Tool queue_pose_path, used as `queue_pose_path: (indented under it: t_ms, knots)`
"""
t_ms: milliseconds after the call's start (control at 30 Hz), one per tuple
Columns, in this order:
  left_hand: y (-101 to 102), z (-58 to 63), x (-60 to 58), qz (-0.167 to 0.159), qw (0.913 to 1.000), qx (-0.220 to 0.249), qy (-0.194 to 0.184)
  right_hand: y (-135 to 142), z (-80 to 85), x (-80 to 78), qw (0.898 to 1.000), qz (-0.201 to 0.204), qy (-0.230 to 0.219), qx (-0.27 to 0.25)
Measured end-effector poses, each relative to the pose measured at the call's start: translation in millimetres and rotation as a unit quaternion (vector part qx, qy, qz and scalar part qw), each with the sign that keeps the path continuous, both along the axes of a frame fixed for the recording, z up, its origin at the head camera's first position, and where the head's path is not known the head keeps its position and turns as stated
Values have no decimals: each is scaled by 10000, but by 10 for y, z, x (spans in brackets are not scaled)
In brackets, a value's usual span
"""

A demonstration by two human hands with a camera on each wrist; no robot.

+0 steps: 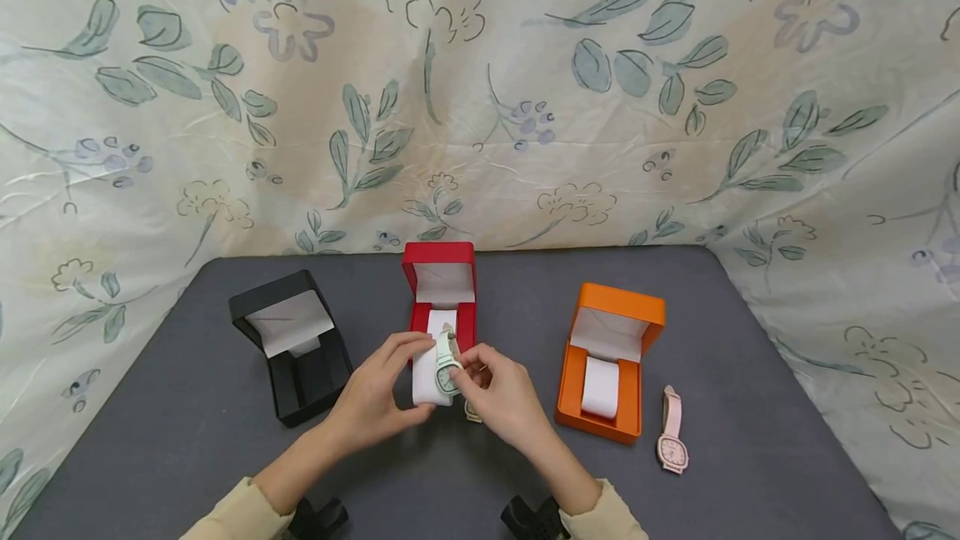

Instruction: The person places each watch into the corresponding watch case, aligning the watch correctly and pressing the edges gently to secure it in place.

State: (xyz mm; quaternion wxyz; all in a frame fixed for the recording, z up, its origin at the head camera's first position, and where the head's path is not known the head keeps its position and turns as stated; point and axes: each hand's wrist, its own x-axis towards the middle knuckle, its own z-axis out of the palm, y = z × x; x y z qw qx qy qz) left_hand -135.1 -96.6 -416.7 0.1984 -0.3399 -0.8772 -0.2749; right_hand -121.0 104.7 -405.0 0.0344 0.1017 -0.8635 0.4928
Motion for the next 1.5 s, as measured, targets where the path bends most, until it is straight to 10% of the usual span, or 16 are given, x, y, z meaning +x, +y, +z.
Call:
queue_pose_path:
  t_ms: [1500]
  knots:
    - [19,8,10,316,9992,-47,248,-22,-83,19,9998,-155,-89,-110]
